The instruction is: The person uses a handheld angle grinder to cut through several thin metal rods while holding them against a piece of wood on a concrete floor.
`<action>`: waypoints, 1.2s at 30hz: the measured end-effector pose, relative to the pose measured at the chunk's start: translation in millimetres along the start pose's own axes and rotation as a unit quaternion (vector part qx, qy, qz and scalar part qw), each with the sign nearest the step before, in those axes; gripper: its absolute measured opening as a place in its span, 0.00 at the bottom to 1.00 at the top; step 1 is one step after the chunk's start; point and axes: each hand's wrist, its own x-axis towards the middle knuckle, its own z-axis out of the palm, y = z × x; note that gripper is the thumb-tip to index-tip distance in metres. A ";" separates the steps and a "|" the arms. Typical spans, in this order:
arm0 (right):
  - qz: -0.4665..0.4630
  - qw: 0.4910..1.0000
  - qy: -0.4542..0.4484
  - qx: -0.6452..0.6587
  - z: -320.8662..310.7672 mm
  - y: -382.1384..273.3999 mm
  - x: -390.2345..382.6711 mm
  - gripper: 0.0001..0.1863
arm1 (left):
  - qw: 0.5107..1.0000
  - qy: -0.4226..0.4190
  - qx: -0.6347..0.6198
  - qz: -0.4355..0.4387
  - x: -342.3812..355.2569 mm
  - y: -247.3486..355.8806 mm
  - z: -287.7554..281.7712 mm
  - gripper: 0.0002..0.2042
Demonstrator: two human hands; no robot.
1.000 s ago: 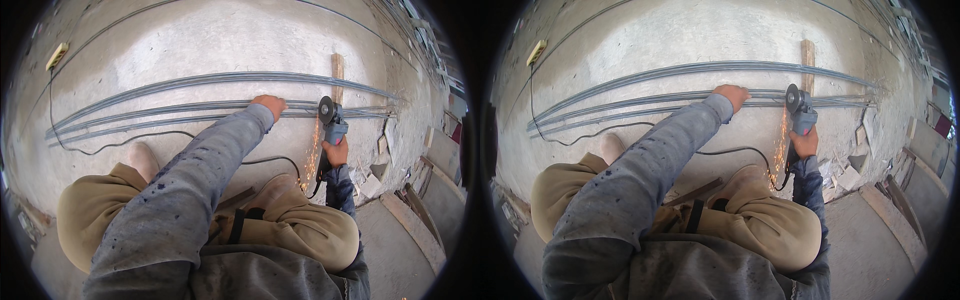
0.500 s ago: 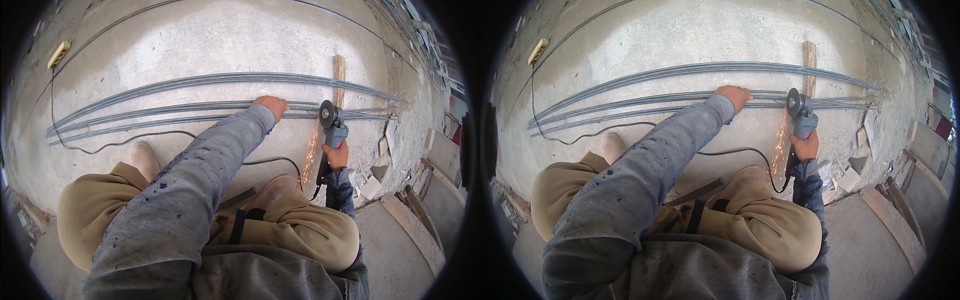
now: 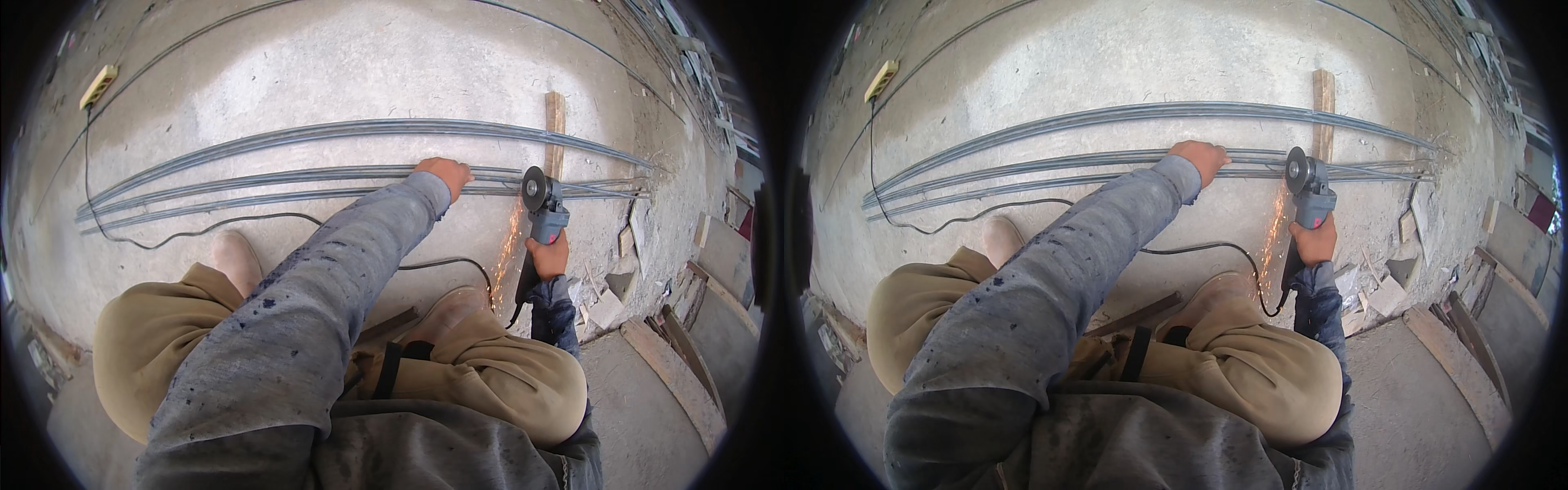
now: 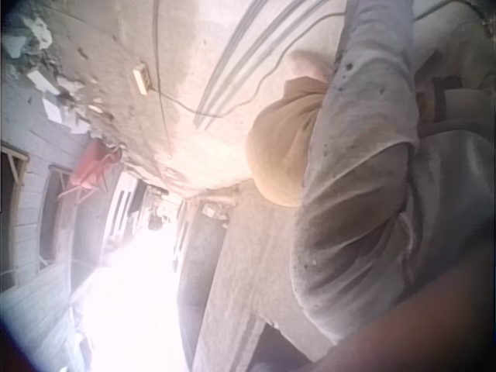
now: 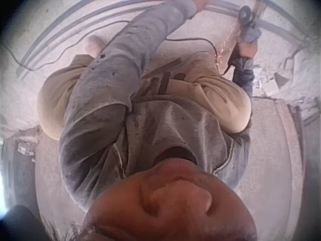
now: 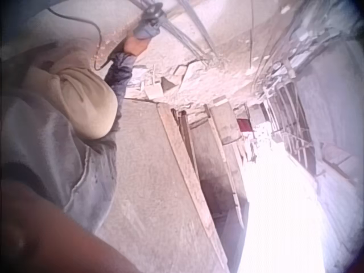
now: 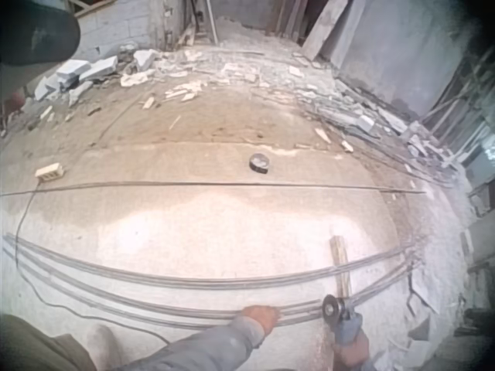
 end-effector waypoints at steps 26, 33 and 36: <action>0.016 1.000 0.001 -0.010 -2.0 -15.9 5.5 0.31 | 0.999 0.018 0.002 0.029 0.4 -3.4 4.4 0.12; 0.008 1.000 0.002 -0.008 -0.1 -0.2 -0.7 0.31 | 0.999 0.031 0.006 0.028 -0.1 -3.1 4.2 0.13; 0.006 1.000 0.003 -0.027 1.9 -3.8 -8.4 0.30 | 0.999 0.029 0.010 0.024 0.3 -6.3 6.2 0.13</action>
